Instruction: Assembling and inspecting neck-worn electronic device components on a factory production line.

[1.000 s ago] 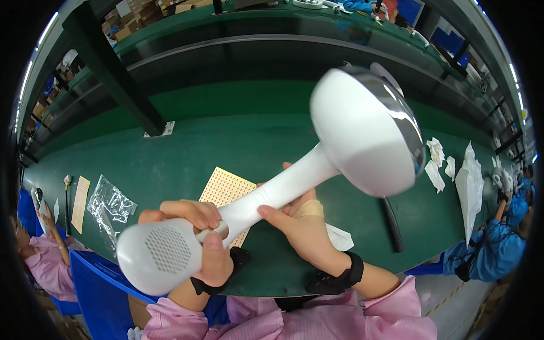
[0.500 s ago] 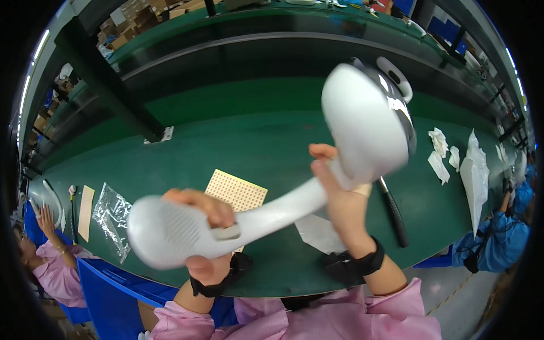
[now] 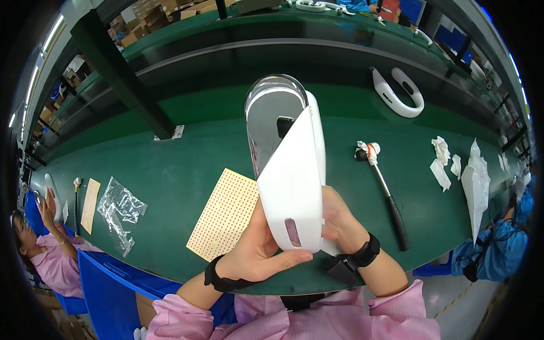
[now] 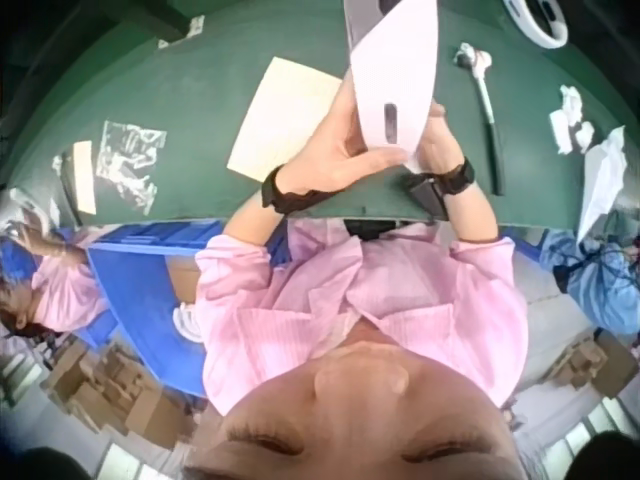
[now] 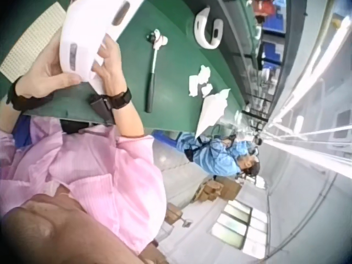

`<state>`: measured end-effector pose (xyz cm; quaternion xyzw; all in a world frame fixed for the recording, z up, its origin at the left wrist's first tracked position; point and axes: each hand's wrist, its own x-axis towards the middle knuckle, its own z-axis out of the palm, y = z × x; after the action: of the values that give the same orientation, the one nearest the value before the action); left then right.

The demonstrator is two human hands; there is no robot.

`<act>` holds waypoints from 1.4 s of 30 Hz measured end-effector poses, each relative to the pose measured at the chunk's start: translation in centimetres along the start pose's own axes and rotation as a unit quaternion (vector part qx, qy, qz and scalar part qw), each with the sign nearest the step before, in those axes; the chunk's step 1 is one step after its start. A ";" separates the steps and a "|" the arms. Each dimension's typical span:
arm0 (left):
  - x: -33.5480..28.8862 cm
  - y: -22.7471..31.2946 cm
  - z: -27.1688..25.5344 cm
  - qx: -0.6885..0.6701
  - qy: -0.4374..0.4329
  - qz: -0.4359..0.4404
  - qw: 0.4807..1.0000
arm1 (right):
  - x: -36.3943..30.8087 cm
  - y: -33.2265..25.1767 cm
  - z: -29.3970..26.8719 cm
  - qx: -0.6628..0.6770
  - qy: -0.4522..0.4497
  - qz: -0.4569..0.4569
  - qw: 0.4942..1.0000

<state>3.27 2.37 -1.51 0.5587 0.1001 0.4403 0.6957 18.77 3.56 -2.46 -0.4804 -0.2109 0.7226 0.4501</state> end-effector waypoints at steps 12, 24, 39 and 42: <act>0.5 -0.6 0.3 -0.032 -0.029 0.003 0.999 | -0.4 -0.4 0.5 -0.076 0.002 -0.057 0.996; 0.1 0.1 -2.5 0.068 -0.008 -0.051 0.996 | 1.8 -0.1 -1.7 0.177 -0.094 -0.062 0.978; 16.1 -7.3 -19.1 0.852 -0.065 0.020 0.519 | 5.3 -1.8 -7.1 0.316 -0.019 -0.160 0.935; 16.8 -3.7 -16.4 0.842 -0.073 0.094 0.526 | 4.3 -2.3 -6.6 0.328 -0.026 -0.157 0.931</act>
<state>4.76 25.90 -4.61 0.9212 0.3204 0.1716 -0.1387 25.09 7.54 -5.91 -0.2473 -0.0464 0.6840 0.6848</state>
